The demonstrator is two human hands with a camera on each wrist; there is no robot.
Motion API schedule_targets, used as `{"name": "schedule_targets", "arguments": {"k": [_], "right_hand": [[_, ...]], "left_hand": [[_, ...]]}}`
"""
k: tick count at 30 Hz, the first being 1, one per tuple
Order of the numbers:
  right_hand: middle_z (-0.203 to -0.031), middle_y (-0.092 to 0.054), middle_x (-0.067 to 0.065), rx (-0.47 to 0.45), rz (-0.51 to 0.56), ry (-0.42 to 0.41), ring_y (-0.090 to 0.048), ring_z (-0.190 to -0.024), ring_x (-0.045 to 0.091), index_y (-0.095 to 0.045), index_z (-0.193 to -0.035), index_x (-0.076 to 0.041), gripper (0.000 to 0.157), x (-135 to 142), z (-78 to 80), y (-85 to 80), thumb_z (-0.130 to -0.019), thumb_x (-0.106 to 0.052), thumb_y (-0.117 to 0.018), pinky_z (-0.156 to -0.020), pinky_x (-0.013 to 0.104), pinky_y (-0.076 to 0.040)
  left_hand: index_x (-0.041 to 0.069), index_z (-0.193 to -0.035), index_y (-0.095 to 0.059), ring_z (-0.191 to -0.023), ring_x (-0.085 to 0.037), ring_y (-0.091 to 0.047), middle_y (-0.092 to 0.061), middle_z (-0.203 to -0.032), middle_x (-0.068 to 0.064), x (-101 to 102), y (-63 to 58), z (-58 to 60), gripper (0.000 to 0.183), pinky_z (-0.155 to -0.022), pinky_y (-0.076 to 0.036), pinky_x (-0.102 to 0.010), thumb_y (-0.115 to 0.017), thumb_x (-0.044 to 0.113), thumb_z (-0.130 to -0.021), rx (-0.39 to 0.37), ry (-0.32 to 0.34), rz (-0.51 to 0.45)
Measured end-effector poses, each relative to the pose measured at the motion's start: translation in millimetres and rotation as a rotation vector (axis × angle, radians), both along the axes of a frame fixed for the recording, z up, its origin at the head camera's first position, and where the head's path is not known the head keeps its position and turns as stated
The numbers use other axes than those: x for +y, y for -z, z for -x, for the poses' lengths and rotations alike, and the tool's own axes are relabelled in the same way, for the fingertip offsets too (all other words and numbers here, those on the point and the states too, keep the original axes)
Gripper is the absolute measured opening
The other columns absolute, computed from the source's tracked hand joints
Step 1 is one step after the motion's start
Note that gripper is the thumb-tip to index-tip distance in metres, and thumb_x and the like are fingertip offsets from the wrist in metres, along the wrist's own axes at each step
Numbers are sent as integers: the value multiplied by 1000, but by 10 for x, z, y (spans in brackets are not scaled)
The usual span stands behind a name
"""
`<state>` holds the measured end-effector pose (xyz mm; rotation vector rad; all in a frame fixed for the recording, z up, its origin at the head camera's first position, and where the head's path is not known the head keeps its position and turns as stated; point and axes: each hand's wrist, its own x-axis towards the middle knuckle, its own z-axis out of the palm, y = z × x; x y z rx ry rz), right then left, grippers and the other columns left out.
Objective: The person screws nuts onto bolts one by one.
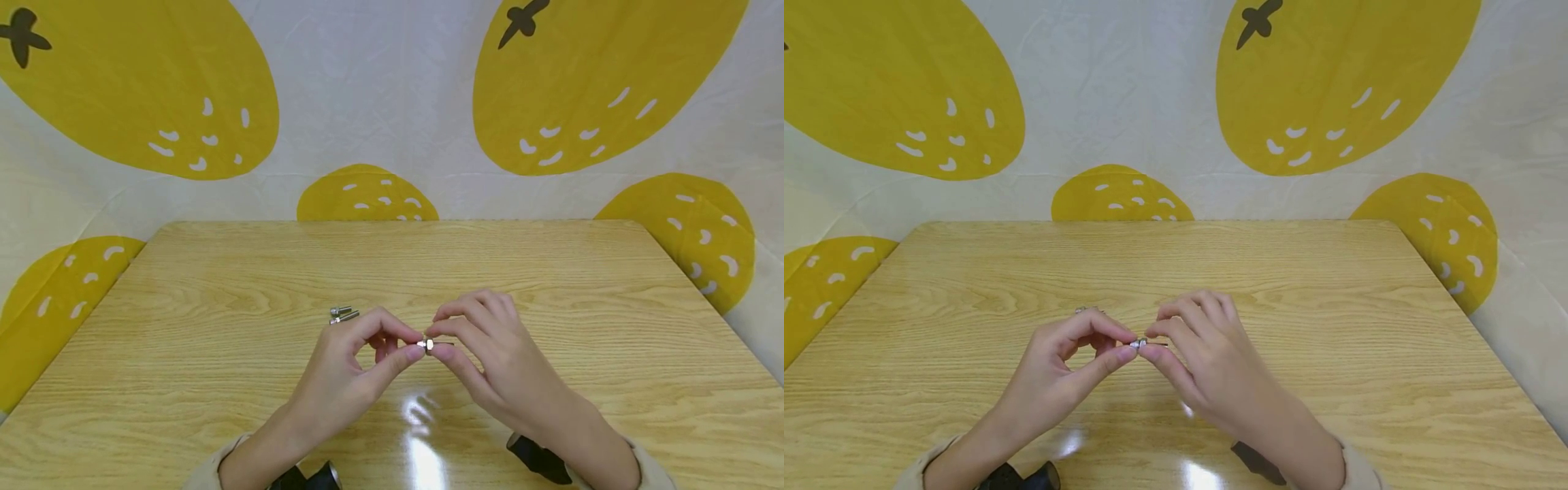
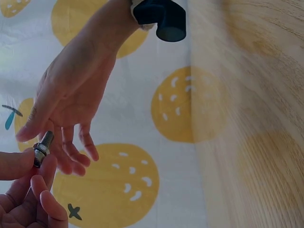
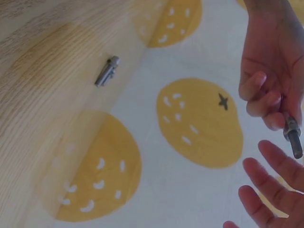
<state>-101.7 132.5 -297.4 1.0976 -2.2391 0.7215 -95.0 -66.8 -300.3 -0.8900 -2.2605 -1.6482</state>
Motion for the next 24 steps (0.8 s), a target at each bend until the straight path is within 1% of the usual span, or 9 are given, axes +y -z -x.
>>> {"name": "schedule_targets", "arguments": {"k": [2,4,6,8,11,17,24], "right_hand": [[-102,-60,-1,4,15,-15,-48,-98,17,-63,-99,-11,39,1,-1,-16,-99,-41,-38,-89,37,-33],[-102,-60,1,50,47,-56,-48,-96,19,-62,-102,-8,36,-8,5,-34,-97,-39,-45,-88,36,-34],[-100,-60,3,114,83,-101,-49,-93,20,-61,-101,-5,32,-26,14,-52,-96,-34,-49,-86,34,-35],[-98,-60,5,170,110,-137,-49,-91,21,-60,-97,-3,27,-44,23,-67,-96,-28,-51,-84,33,-35],[-96,-61,6,212,128,-157,-50,-89,22,-60,-94,-2,25,-60,28,-76,-97,-26,-50,-83,32,-36],[-95,-61,6,222,133,-151,-50,-88,22,-62,-92,-3,27,-62,33,-71,-97,-27,-50,-83,32,-36],[-94,-61,5,189,113,-124,-50,-90,22,-64,-91,-6,28,-49,33,-58,-97,-30,-50,-85,34,-36]], "left_hand": [[14,-90,-66,-60,-4,-49,-65,-76,6,0,5,5,5,-53,-45,-20,-68,14,-85,16,9,-10],[13,-90,-66,-60,-4,-49,-66,-76,5,0,8,8,5,-53,-44,-19,-68,14,-85,22,13,-16],[13,-90,-66,-60,-4,-49,-66,-75,5,0,9,10,5,-53,-45,-20,-67,13,-86,31,14,-19],[14,-90,-66,-61,-4,-50,-65,-76,6,-1,9,8,5,-54,-45,-20,-68,14,-86,19,8,-14],[14,-90,-66,-63,-5,-51,-65,-76,6,-3,9,4,6,-55,-46,-20,-68,13,-85,16,6,-11],[15,-91,-66,-63,-5,-51,-63,-75,7,-8,2,-3,7,-56,-45,-20,-68,13,-85,8,-3,-8],[16,-91,-66,-63,-6,-50,-62,-74,9,-10,-13,-7,7,-56,-45,-20,-69,14,-84,-2,-9,-5]]}}
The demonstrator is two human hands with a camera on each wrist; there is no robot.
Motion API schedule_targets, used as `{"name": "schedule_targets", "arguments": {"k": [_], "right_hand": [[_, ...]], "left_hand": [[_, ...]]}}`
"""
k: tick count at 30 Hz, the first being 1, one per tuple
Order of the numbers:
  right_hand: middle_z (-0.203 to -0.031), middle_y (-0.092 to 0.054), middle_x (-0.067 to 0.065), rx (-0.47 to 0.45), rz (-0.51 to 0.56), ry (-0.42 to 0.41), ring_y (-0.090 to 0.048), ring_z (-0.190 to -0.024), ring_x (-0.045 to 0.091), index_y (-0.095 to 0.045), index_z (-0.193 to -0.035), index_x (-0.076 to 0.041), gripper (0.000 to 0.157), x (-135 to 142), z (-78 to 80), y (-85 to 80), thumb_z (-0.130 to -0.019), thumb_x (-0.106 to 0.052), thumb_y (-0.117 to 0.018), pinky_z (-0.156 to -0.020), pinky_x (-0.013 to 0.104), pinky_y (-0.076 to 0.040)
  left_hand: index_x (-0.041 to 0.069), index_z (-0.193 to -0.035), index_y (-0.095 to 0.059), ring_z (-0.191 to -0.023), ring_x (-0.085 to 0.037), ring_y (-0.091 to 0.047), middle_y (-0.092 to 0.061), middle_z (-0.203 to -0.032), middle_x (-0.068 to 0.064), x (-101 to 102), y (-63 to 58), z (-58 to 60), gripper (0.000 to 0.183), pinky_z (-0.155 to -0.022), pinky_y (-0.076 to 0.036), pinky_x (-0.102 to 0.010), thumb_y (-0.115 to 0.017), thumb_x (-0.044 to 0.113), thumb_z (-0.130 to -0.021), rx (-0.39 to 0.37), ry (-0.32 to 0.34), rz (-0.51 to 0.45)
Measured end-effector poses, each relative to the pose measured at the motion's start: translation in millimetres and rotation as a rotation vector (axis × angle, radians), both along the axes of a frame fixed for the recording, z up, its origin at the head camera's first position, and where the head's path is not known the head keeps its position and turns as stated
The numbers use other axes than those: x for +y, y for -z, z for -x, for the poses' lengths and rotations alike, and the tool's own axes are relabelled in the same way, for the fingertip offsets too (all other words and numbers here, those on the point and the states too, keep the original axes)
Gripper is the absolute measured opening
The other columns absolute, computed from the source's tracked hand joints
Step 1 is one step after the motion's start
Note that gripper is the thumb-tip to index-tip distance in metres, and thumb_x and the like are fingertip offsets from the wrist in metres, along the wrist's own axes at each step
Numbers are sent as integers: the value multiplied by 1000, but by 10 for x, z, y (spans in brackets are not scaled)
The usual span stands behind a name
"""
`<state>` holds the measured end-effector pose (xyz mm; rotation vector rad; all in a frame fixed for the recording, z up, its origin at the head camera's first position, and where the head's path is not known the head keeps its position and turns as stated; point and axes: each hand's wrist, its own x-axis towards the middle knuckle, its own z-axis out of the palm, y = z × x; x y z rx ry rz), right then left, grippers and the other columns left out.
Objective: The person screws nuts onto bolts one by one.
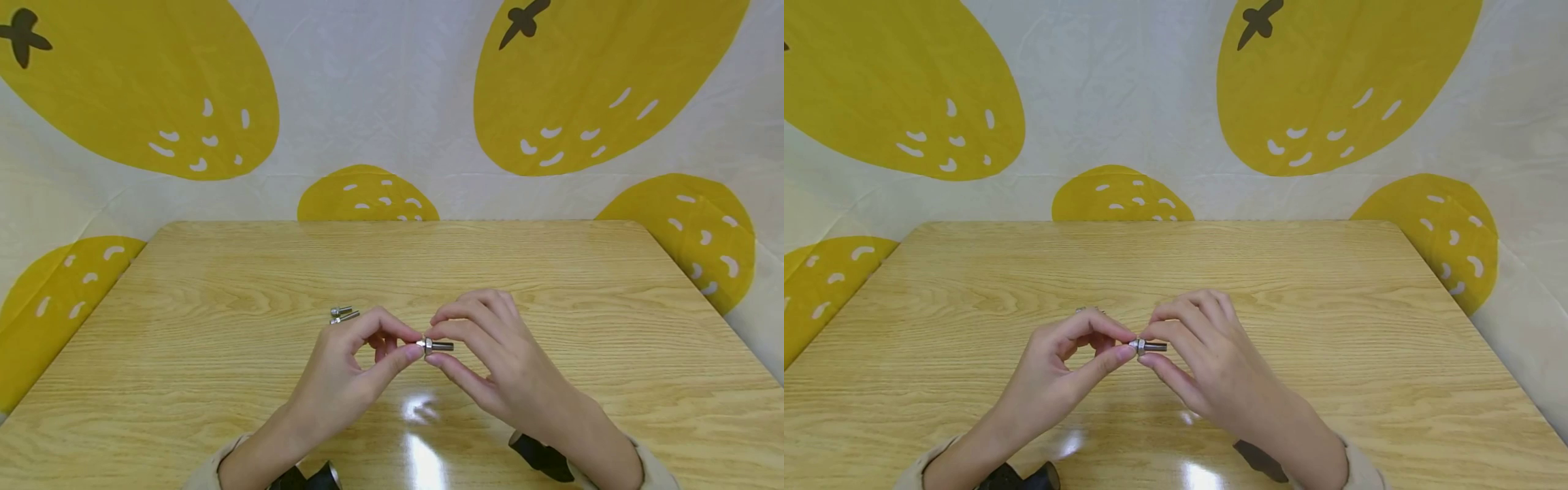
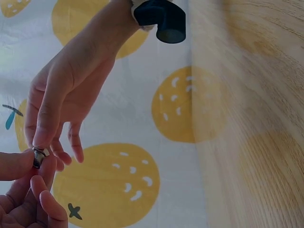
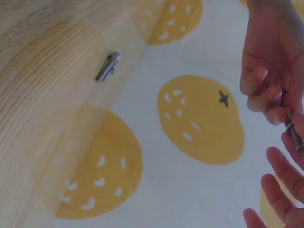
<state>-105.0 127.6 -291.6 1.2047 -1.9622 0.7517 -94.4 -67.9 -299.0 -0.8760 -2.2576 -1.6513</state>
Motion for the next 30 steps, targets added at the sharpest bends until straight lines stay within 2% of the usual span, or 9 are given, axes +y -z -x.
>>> {"name": "schedule_targets", "arguments": {"k": [8,13,16,22,30], "right_hand": [[-97,-59,2,-46,-48,45,-49,-92,20,-64,-87,-10,31,7,-5,39,-100,-30,-43,-84,36,-35],[-98,-59,1,-87,-62,78,-49,-93,19,-64,-92,-10,37,19,-12,54,-101,-32,-36,-85,37,-34],[-100,-60,1,-103,-61,81,-49,-95,19,-63,-99,-8,38,25,-16,44,-100,-36,-38,-87,36,-34],[-96,-61,3,-38,-15,32,-50,-91,20,-63,-96,-6,31,7,-6,12,-96,-34,-50,-85,35,-35],[-92,-61,4,50,1,16,-50,-88,22,-65,-89,-6,29,-10,15,3,-97,-30,-50,-83,35,-36]], "left_hand": [[10,-90,-66,-59,-5,-48,-63,-71,1,10,26,19,5,-52,-44,-19,-67,10,-85,63,47,-34],[12,-90,-66,-61,-5,-49,-64,-74,4,8,28,12,5,-54,-45,-19,-67,12,-85,41,34,-22],[14,-90,-65,-61,-4,-49,-65,-76,4,7,24,9,5,-54,-45,-19,-68,13,-85,26,24,-17],[13,-89,-65,-59,-4,-48,-65,-75,3,12,23,12,4,-53,-44,-19,-67,13,-86,30,27,-23],[16,-91,-66,-61,-5,-50,-65,-75,7,9,3,1,7,-54,-44,-20,-69,15,-84,4,2,-2]]}}
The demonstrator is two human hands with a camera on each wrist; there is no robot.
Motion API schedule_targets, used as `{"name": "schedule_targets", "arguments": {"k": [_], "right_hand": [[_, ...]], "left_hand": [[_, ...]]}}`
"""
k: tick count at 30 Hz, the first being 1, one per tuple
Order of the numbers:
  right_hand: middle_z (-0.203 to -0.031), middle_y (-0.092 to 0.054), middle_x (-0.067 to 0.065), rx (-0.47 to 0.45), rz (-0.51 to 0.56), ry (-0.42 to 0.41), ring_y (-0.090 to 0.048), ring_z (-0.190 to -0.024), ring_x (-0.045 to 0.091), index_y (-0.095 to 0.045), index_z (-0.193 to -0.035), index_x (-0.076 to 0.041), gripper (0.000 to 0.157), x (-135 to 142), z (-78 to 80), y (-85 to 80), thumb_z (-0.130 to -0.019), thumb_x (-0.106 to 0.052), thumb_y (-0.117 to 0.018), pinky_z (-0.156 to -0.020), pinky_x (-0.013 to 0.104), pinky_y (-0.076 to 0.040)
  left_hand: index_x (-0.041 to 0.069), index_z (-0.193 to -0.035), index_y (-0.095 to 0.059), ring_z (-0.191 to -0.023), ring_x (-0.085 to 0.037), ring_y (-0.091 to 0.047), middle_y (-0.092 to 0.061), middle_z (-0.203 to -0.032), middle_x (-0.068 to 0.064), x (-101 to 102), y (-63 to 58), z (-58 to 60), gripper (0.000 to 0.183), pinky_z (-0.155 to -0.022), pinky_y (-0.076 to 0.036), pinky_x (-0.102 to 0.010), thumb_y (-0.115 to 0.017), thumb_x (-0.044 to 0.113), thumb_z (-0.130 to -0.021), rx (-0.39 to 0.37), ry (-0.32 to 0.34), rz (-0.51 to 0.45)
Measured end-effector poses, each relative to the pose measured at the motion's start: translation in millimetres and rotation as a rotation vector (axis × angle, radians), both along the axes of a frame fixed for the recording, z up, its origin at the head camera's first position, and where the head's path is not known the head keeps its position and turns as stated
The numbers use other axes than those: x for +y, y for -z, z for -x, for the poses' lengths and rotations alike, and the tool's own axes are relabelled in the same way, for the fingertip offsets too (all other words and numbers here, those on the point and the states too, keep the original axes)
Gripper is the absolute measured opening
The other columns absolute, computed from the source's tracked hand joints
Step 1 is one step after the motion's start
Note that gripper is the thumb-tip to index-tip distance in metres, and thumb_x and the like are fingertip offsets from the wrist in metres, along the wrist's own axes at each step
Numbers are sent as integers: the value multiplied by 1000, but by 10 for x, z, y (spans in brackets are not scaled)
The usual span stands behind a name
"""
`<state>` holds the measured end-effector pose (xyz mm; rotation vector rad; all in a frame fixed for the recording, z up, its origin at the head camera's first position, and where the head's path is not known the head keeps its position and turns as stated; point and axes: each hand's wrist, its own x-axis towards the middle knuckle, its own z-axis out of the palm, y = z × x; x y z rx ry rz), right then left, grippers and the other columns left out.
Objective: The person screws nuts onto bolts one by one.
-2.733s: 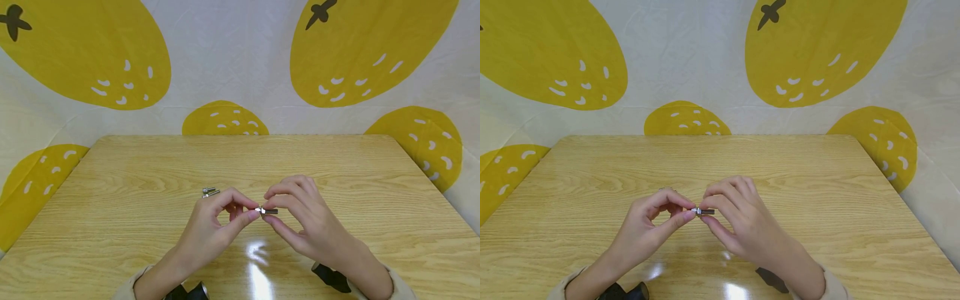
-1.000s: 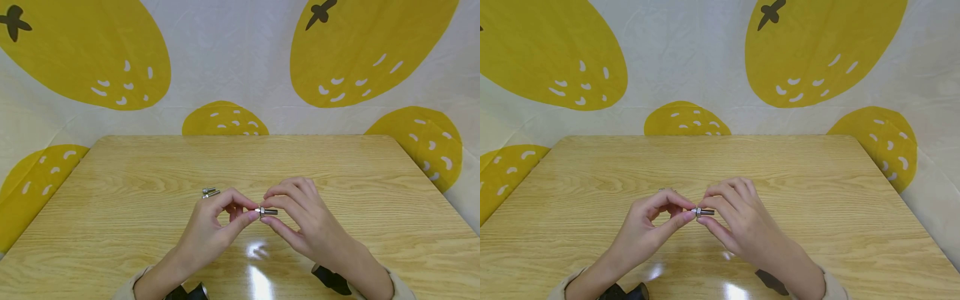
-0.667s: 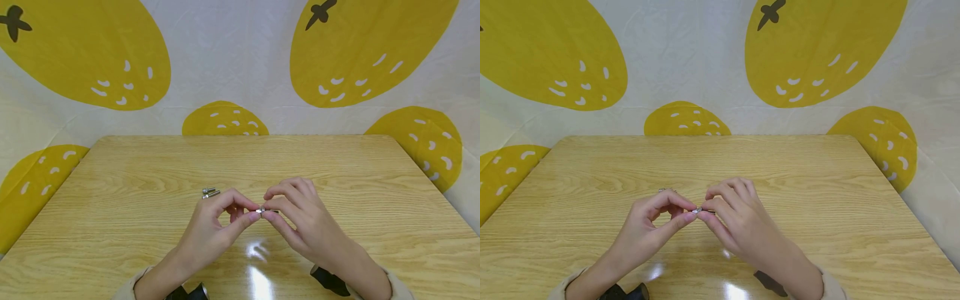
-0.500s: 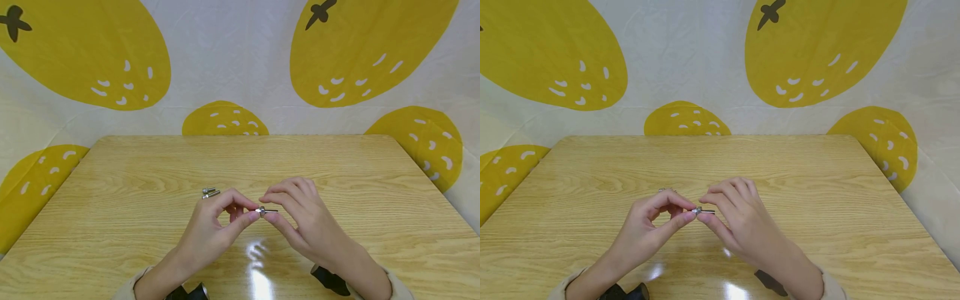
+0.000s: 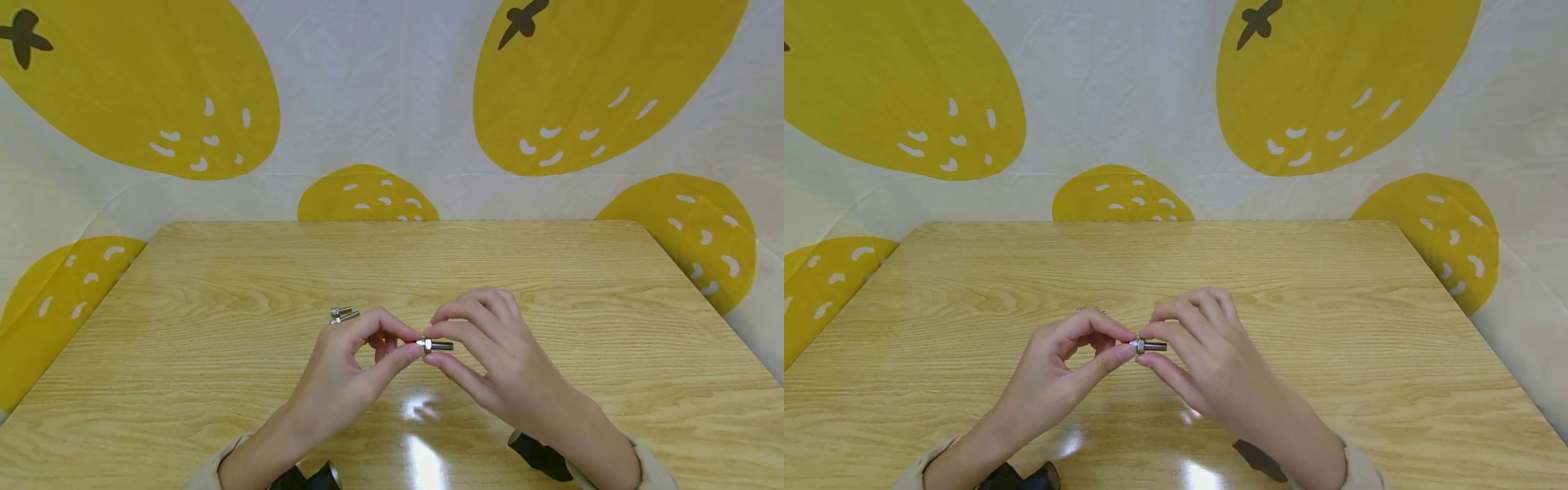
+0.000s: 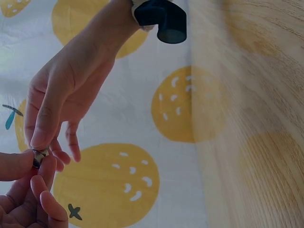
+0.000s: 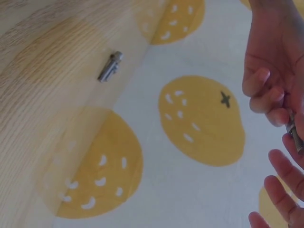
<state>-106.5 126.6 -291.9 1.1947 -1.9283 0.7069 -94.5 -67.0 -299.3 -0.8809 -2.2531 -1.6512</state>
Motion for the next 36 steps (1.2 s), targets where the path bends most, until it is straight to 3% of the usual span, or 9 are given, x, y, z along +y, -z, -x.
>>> {"name": "schedule_targets", "arguments": {"k": [9,14,20,25,30,36], "right_hand": [[-94,-61,4,-2,-15,15,-50,-89,22,-64,-90,-6,30,-1,-1,25,-97,-30,-48,-84,37,-36],[-99,-61,5,-63,-57,76,-51,-93,21,-63,-98,-4,35,45,40,76,-98,-34,-45,-83,36,-37],[-109,-60,7,-173,-117,149,-52,-104,23,-61,-107,-3,41,143,140,137,-99,-38,-41,-89,40,-37],[-119,-58,7,-260,-184,190,-49,-113,23,-59,-116,-6,40,215,213,197,-98,-38,-45,-93,43,-37],[-120,-58,7,-260,-204,184,-50,-112,23,-59,-117,-5,40,265,282,279,-98,-37,-45,-91,44,-39],[-118,-60,6,-288,-223,181,-52,-110,22,-60,-115,-5,34,306,309,355,-96,-32,-50,-91,45,-42]], "left_hand": [[16,-90,-66,-60,-5,-50,-64,-75,10,-6,16,11,5,-54,-45,-21,-69,16,-85,-9,-17,20],[13,-89,-67,-60,-6,-50,-64,-75,7,-49,46,115,6,-55,-45,-20,-69,16,-85,-28,-67,72],[13,-90,-66,-60,-10,-51,-67,-80,4,-165,115,387,8,-53,-45,-21,-69,16,-84,-111,-174,166],[13,-90,-65,-65,-15,-51,-65,-77,2,-292,206,662,8,-53,-43,-22,-69,19,-85,-186,-259,280],[13,-88,-63,-66,-17,-49,-63,-80,-1,-368,337,929,9,-53,-39,-25,-69,20,-85,-282,-284,432],[11,-83,-62,-65,-16,-50,-61,-76,-2,-407,542,1155,11,-57,-41,-26,-69,19,-83,-310,-276,582]]}}
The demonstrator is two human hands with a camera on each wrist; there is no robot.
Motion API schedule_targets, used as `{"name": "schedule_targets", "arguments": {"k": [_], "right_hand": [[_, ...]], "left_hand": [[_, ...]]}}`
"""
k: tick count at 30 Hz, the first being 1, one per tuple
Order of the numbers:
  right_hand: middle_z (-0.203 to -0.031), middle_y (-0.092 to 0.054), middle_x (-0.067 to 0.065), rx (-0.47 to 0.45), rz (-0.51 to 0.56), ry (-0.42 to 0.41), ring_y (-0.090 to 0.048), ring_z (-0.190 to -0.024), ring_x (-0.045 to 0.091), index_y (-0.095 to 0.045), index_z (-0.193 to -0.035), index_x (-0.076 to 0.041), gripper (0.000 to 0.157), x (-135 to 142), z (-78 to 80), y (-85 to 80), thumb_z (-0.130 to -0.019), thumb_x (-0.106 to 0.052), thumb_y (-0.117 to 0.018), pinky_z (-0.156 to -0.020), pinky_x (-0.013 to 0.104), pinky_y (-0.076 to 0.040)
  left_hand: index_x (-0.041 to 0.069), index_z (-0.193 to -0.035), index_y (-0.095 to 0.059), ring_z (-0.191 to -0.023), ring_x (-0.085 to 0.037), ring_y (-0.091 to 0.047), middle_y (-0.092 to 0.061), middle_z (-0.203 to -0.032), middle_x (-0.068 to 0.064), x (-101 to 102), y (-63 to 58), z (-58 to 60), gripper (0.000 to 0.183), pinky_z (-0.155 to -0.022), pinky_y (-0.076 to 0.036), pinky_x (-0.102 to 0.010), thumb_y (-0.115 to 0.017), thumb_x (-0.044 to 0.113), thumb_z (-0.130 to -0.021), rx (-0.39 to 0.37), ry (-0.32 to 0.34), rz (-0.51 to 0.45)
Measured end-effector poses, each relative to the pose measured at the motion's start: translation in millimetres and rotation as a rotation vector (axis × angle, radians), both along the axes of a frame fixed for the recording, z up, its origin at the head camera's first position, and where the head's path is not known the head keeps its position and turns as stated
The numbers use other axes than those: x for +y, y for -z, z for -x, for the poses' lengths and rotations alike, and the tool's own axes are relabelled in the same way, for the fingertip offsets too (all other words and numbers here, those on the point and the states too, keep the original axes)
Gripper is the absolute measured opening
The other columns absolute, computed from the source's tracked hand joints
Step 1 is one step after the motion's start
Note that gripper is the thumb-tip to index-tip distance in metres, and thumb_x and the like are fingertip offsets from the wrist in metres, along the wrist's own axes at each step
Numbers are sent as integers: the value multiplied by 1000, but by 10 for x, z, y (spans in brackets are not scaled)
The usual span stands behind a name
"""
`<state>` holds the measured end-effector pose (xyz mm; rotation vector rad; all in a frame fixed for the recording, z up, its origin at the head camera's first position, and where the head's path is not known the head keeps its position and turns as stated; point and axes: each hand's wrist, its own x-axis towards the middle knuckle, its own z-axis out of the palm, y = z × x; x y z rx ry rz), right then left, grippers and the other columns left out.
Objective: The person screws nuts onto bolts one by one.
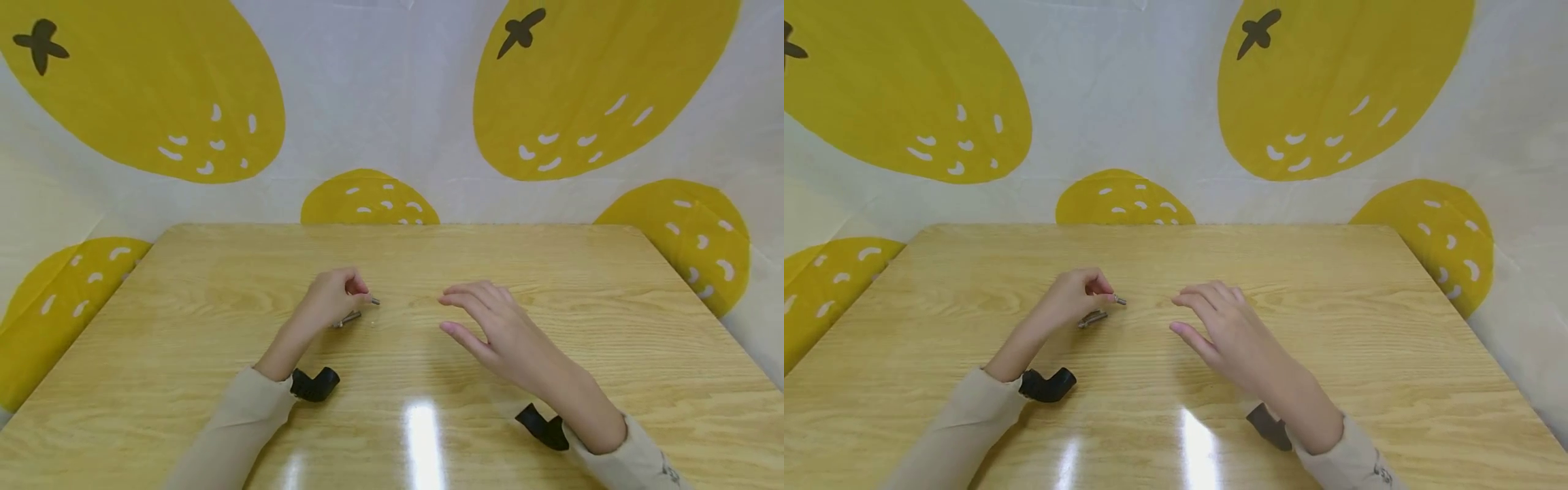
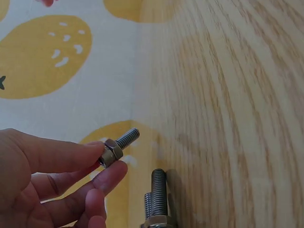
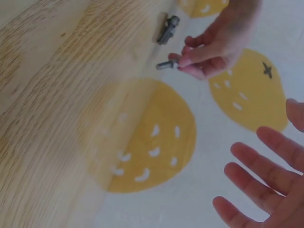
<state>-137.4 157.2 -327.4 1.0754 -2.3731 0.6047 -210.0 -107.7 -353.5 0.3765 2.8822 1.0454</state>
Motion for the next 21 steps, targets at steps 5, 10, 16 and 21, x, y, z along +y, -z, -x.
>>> {"name": "schedule_targets", "arguments": {"k": [5,10,16,21], "right_hand": [[-117,-60,5,-33,-20,18,-53,-110,21,-60,-114,-5,31,16,5,33,-94,-28,-55,-92,45,-42],[-119,-59,6,-80,-52,50,-52,-112,22,-60,-115,-5,32,35,6,43,-92,-27,-58,-94,47,-41],[-120,-59,7,-114,-80,70,-52,-114,23,-59,-117,-5,35,45,19,61,-91,-28,-59,-97,48,-40],[-124,-57,9,-115,-72,77,-50,-118,26,-58,-120,-4,38,61,32,69,-92,-30,-58,-100,49,-38]], "left_hand": [[9,-82,-63,-65,-16,-51,-60,-75,-3,6,55,56,10,-59,-41,-25,-70,16,-82,-23,6,66],[7,-81,-62,-67,-17,-53,-62,-76,-4,5,68,69,9,-60,-42,-25,-70,11,-81,-52,7,86],[6,-83,-62,-71,-17,-54,-63,-81,-5,-25,85,79,8,-63,-44,-26,-70,9,-82,-93,2,110],[7,-95,-63,-84,-21,-58,-64,-93,-7,-32,6,19,12,-74,-49,-34,-64,18,-89,-32,13,137]]}}
